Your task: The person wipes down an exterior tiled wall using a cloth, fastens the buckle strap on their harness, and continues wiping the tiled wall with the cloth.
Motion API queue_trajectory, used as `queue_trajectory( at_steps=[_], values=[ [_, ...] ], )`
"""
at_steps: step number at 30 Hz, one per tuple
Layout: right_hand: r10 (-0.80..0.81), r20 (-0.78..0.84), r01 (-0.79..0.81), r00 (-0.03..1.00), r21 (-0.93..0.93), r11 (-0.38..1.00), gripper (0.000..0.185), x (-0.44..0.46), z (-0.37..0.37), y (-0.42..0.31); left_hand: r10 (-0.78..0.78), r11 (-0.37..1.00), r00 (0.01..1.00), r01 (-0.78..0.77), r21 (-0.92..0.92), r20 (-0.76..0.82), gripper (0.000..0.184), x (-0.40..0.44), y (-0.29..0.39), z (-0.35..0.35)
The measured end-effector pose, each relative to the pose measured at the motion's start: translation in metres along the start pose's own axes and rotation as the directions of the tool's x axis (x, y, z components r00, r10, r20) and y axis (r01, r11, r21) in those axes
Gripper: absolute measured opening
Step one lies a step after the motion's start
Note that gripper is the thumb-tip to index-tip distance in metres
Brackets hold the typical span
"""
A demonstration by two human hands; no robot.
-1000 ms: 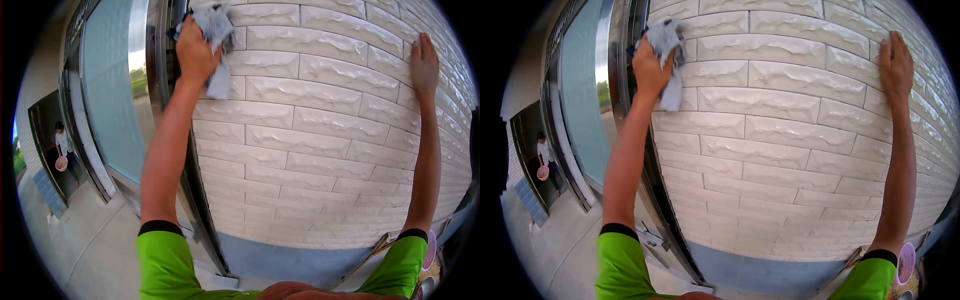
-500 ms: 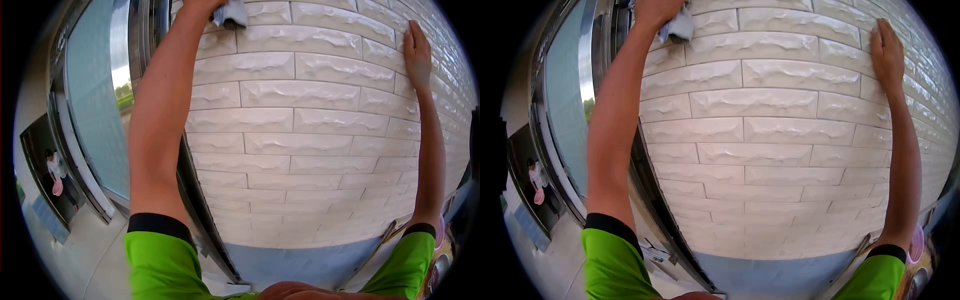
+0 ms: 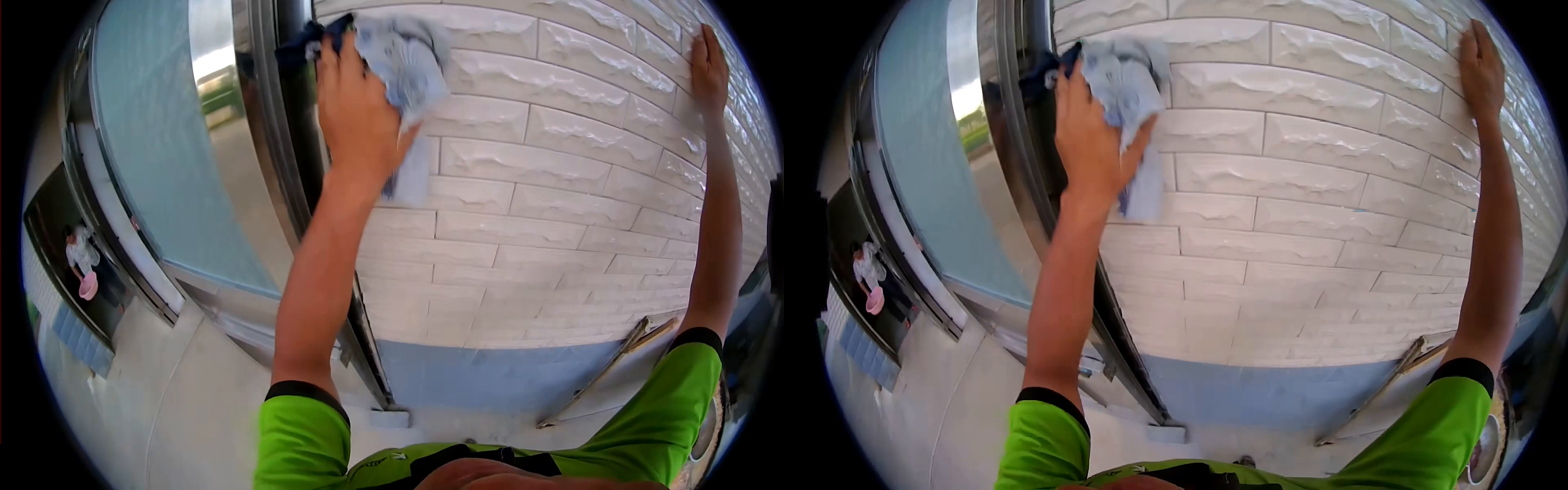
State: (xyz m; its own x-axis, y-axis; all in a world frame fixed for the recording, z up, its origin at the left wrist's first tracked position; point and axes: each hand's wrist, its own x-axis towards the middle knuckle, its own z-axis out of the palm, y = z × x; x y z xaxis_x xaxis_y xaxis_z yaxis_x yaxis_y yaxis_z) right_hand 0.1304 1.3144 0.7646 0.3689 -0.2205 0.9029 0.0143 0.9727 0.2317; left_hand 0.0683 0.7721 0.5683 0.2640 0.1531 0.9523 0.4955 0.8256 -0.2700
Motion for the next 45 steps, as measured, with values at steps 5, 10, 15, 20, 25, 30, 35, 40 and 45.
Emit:
queue_trajectory(
  at_steps=[5,10,15,20,25,30,35,40,45],
  values=[
    [0.007,-0.003,-0.007,1.000,-0.039,0.999,0.054,0.000,0.003,0.006,-0.120,0.984,0.980,0.139,-0.112,0.162,0.053,-0.092,0.023,-0.033],
    [0.051,-0.009,-0.052,0.999,-0.049,0.997,0.053,-0.001,0.003,0.004,-0.300,0.926,0.928,0.339,-0.165,0.223,0.053,-0.200,0.057,-0.051],
    [0.002,-0.037,-0.002,0.999,-0.013,1.000,0.048,0.000,0.000,0.003,-0.554,0.770,0.826,0.557,-0.311,0.108,0.060,-0.228,0.081,-0.029],
    [-0.033,-0.066,0.035,0.997,0.020,0.999,0.046,0.000,-0.004,-0.012,-0.302,0.920,0.951,0.309,-0.243,0.066,0.048,-0.143,0.068,-0.001],
    [-0.049,-0.091,0.048,0.995,-0.015,0.999,0.044,-0.004,-0.001,-0.008,-0.068,0.988,0.998,0.067,-0.139,-0.001,0.058,-0.039,0.058,0.020],
    [-0.067,-0.112,0.065,0.991,-0.025,0.998,0.044,-0.007,-0.003,-0.014,0.092,0.996,0.990,-0.093,-0.005,-0.107,0.069,0.047,0.028,0.046],
    [-0.067,-0.103,0.060,0.992,-0.075,0.995,0.047,-0.007,-0.005,-0.018,-0.037,0.995,0.955,0.008,-0.101,-0.293,0.034,0.146,0.010,0.052],
    [-0.103,-0.041,0.102,0.994,-0.036,0.994,0.042,-0.005,-0.019,-0.040,0.132,0.978,0.954,-0.081,0.192,-0.271,0.030,0.091,0.019,0.055],
    [-0.084,-0.096,0.082,0.992,-0.027,0.996,0.050,-0.003,0.008,0.000,-0.050,0.997,0.994,0.056,0.060,-0.093,0.047,-0.041,0.038,0.030]
  ],
)
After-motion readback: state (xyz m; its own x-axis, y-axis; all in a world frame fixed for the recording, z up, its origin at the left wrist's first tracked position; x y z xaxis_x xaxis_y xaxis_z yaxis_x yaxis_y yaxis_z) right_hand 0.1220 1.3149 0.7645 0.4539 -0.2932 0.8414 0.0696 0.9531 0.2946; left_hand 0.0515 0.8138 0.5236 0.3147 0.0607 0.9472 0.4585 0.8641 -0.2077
